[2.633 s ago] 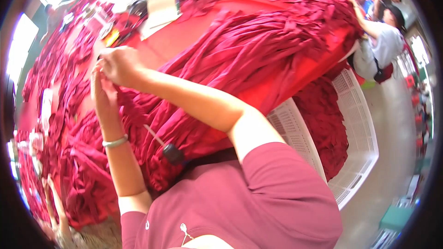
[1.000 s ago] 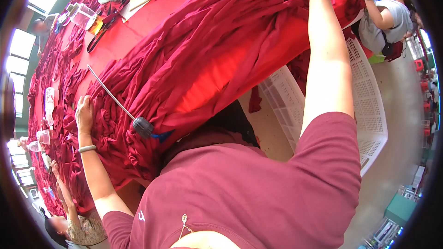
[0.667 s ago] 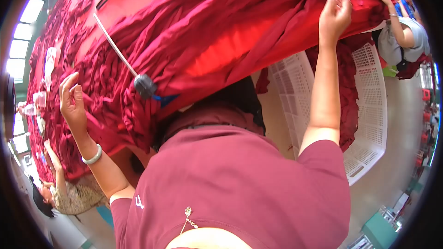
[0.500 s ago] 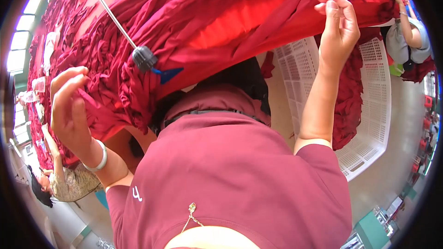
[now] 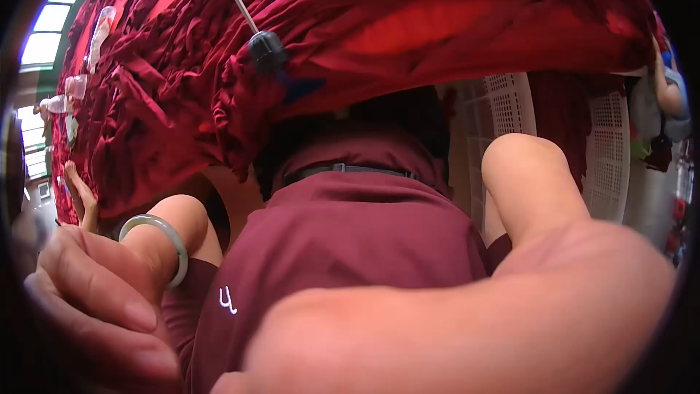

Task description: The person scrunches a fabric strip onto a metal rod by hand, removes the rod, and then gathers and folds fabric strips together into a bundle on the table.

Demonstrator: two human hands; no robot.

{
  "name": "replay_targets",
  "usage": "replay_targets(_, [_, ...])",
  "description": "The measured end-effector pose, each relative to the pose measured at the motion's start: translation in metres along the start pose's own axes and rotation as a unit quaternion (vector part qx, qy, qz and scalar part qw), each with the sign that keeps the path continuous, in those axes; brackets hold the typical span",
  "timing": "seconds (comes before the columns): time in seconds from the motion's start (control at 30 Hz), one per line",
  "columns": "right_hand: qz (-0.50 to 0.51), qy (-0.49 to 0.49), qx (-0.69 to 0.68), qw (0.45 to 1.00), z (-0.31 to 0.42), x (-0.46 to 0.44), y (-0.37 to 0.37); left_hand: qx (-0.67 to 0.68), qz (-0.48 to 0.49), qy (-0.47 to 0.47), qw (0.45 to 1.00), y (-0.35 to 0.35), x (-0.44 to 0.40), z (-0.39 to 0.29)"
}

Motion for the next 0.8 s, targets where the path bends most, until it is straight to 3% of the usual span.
replay_targets(0.17, [0.006, 0.019, -0.068, 0.997, -0.001, -0.009, -0.002, 0.046, 0.0, 0.035, 0.998, -0.016, -0.009, -0.008])
replay_targets(0.47, [0.002, 0.076, -0.183, 0.98, 0.018, -0.001, -0.002, 0.107, 0.006, 0.072, 0.992, 0.018, 0.012, -0.029])
replay_targets(0.6, [-0.006, 0.095, -0.228, 0.969, 0.028, 0.025, 0.038, 0.14, 0.015, 0.085, 0.986, 0.028, 0.017, -0.038])
replay_targets(0.73, [-0.007, 0.117, -0.267, 0.956, 0.014, 0.006, 0.019, 0.171, 0.02, 0.089, 0.981, 0.023, 0.003, -0.037])
replay_targets(0.77, [-0.001, 0.121, -0.276, 0.953, 0.013, 0.001, 0.01, 0.103, -0.318, -0.111, 0.936, -0.004, 0.022, -0.029])
replay_targets(0.8, [-0.002, 0.128, -0.285, 0.95, 0.017, 0.007, 0.019, 0.149, -0.34, -0.105, 0.922, 0.002, 0.027, -0.029])
Point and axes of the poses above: each hand's wrist, its own x-axis away from the middle knuckle, its own y-axis out of the back of the hand, z = x × y, the point moved 5 cm from there along -x, towards the middle knuckle, and after that the axes turned 4 degrees about -z, right-handed, at the moved point
